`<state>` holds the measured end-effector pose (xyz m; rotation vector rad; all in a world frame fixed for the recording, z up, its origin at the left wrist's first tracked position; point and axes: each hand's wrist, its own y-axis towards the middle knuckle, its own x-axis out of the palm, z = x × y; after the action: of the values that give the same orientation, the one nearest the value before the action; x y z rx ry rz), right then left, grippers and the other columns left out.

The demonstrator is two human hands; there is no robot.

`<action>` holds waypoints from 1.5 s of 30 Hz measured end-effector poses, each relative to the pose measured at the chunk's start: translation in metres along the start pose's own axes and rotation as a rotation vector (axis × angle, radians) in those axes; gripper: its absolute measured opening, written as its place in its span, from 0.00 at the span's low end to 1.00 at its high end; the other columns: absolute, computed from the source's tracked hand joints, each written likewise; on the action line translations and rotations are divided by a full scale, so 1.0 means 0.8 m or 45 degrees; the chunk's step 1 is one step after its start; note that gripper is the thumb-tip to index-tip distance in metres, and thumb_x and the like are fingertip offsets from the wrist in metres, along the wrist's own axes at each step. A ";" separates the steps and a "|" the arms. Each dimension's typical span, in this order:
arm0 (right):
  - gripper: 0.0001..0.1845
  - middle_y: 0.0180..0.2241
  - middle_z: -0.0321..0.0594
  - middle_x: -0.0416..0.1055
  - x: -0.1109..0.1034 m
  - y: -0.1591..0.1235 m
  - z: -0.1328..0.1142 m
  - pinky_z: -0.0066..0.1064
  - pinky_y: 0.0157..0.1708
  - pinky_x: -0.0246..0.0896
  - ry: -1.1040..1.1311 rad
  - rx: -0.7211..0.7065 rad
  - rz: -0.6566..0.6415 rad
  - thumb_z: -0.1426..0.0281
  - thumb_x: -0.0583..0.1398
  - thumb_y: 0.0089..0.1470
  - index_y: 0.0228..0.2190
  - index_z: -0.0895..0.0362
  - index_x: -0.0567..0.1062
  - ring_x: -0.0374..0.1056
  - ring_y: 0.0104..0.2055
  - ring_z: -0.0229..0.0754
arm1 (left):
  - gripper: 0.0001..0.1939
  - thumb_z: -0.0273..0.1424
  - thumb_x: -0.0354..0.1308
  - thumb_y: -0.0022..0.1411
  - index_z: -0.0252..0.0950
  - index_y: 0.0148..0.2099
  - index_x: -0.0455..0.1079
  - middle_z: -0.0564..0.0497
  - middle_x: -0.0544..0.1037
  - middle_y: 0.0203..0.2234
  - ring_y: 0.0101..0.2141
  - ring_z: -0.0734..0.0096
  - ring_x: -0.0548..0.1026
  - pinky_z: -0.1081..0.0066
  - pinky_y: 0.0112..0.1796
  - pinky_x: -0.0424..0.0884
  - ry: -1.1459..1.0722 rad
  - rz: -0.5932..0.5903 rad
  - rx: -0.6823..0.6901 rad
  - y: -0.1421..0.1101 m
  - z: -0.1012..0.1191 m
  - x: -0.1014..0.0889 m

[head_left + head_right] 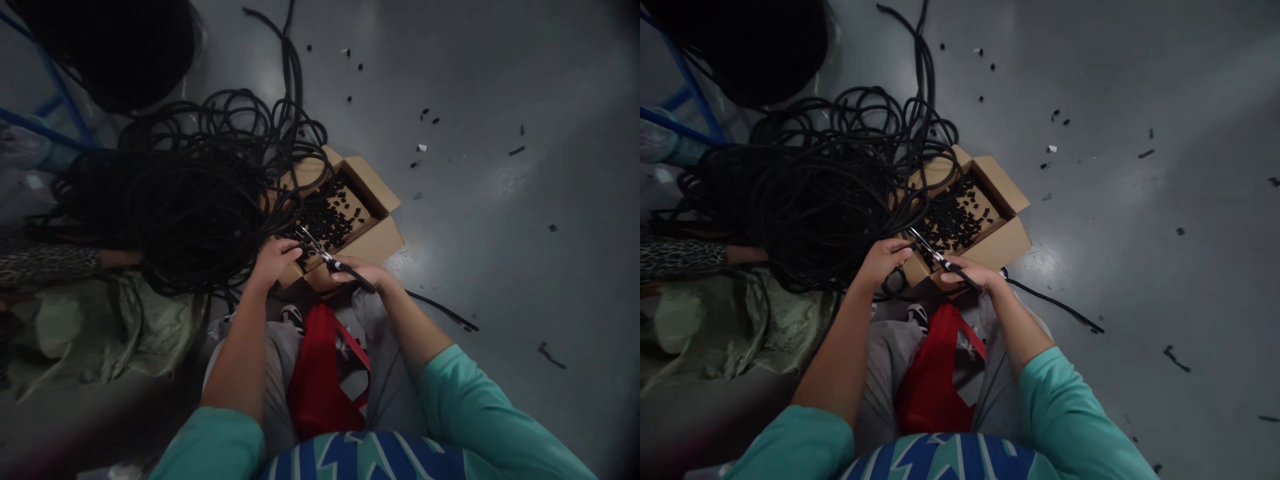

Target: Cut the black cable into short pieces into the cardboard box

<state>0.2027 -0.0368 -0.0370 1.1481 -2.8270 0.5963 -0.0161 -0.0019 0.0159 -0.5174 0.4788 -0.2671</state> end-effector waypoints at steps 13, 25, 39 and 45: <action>0.29 0.27 0.34 0.66 0.005 0.000 0.003 0.26 0.28 0.57 0.086 -0.008 -0.023 0.61 0.62 0.41 0.45 0.61 0.69 0.60 0.26 0.33 | 0.16 0.36 0.58 0.44 0.30 0.35 0.71 0.54 0.70 0.19 0.18 0.82 0.60 0.76 0.22 0.56 -0.239 -0.026 -0.024 -0.001 0.000 0.000; 0.27 0.21 0.30 0.61 0.008 0.004 0.002 0.21 0.19 0.51 0.143 0.078 0.062 0.64 0.63 0.38 0.42 0.63 0.70 0.54 0.19 0.28 | 0.11 0.36 0.57 0.45 0.31 0.27 0.68 0.55 0.66 0.17 0.17 0.83 0.58 0.76 0.20 0.52 -0.291 -0.022 -0.001 -0.005 0.009 0.001; 0.25 0.38 0.38 0.69 0.008 0.011 0.005 0.34 0.45 0.54 0.015 -0.083 0.109 0.64 0.63 0.38 0.41 0.59 0.73 0.63 0.43 0.44 | 0.12 0.37 0.56 0.46 0.32 0.26 0.70 0.55 0.65 0.15 0.17 0.82 0.57 0.76 0.20 0.52 -0.274 -0.143 0.025 -0.003 -0.001 0.001; 0.26 0.33 0.36 0.68 0.006 0.010 0.004 0.30 0.40 0.55 0.036 -0.080 0.081 0.64 0.63 0.37 0.41 0.60 0.72 0.63 0.37 0.40 | 0.12 0.37 0.57 0.46 0.31 0.27 0.70 0.55 0.65 0.15 0.16 0.83 0.56 0.76 0.20 0.51 -0.352 -0.162 0.037 -0.006 0.000 0.000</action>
<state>0.1943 -0.0358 -0.0418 1.0356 -2.8456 0.5185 -0.0164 -0.0058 0.0187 -0.5477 0.1738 -0.3183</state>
